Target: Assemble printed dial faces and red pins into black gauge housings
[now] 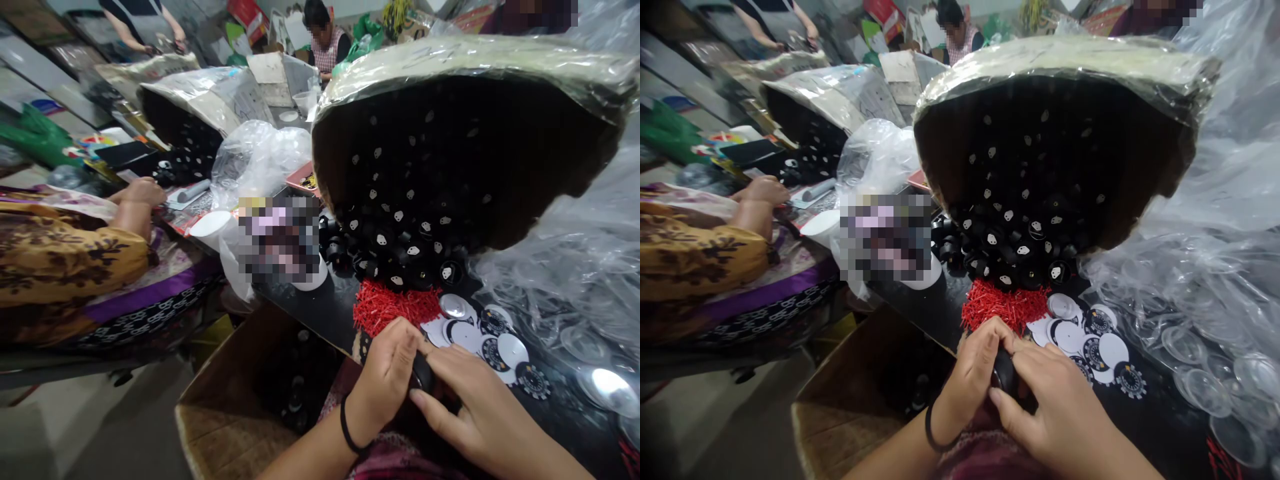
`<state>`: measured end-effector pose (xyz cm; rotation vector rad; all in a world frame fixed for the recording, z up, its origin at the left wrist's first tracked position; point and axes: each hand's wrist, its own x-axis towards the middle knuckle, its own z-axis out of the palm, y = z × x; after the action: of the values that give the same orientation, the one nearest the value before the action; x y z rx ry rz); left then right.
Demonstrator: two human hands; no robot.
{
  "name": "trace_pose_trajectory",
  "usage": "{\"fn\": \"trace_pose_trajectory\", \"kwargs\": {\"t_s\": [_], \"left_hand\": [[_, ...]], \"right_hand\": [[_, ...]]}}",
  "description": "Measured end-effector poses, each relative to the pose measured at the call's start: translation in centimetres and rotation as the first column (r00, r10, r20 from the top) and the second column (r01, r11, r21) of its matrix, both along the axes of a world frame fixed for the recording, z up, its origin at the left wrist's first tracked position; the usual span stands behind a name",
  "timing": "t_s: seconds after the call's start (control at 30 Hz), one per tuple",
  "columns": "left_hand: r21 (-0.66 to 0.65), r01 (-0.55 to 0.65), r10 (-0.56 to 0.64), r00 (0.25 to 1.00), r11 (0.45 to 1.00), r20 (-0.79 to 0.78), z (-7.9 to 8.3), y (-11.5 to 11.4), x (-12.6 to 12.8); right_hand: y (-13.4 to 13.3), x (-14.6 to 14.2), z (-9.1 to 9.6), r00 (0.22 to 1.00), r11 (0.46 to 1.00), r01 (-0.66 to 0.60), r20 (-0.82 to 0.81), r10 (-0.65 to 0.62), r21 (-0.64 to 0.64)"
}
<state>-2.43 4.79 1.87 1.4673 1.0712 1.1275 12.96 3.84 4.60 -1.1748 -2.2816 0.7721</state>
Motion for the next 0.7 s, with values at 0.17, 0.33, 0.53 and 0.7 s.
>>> {"fn": "trace_pose_trajectory", "kwargs": {"t_s": [0.17, 0.33, 0.53, 0.7], "left_hand": [[0.062, 0.068, -0.064, 0.996, 0.996, -0.056, -0.4, 0.2, 0.0], [0.191, 0.101, -0.089, 0.994, 0.976, -0.070, 0.3, -0.4, -0.2], [0.215, 0.028, -0.015, 0.998, 0.976, -0.059, 0.8, -0.3, 0.0], [0.053, -0.123, 0.120, 0.992, 0.991, 0.044, -0.6, 0.4, 0.5]], "right_hand": [[-0.5, -0.4, -0.9, 0.995, 0.987, 0.077, -0.073, -0.067, 0.139], [-1.2, -0.9, -0.7, 0.977, 0.935, 0.166, -0.181, -0.113, 0.314], [-0.9, -1.1, 0.0, 0.971, 0.917, 0.153, -0.229, -0.070, 0.369], [-0.3, -1.1, -0.5, 0.981, 0.941, 0.191, -0.088, -0.172, 0.281]]}}
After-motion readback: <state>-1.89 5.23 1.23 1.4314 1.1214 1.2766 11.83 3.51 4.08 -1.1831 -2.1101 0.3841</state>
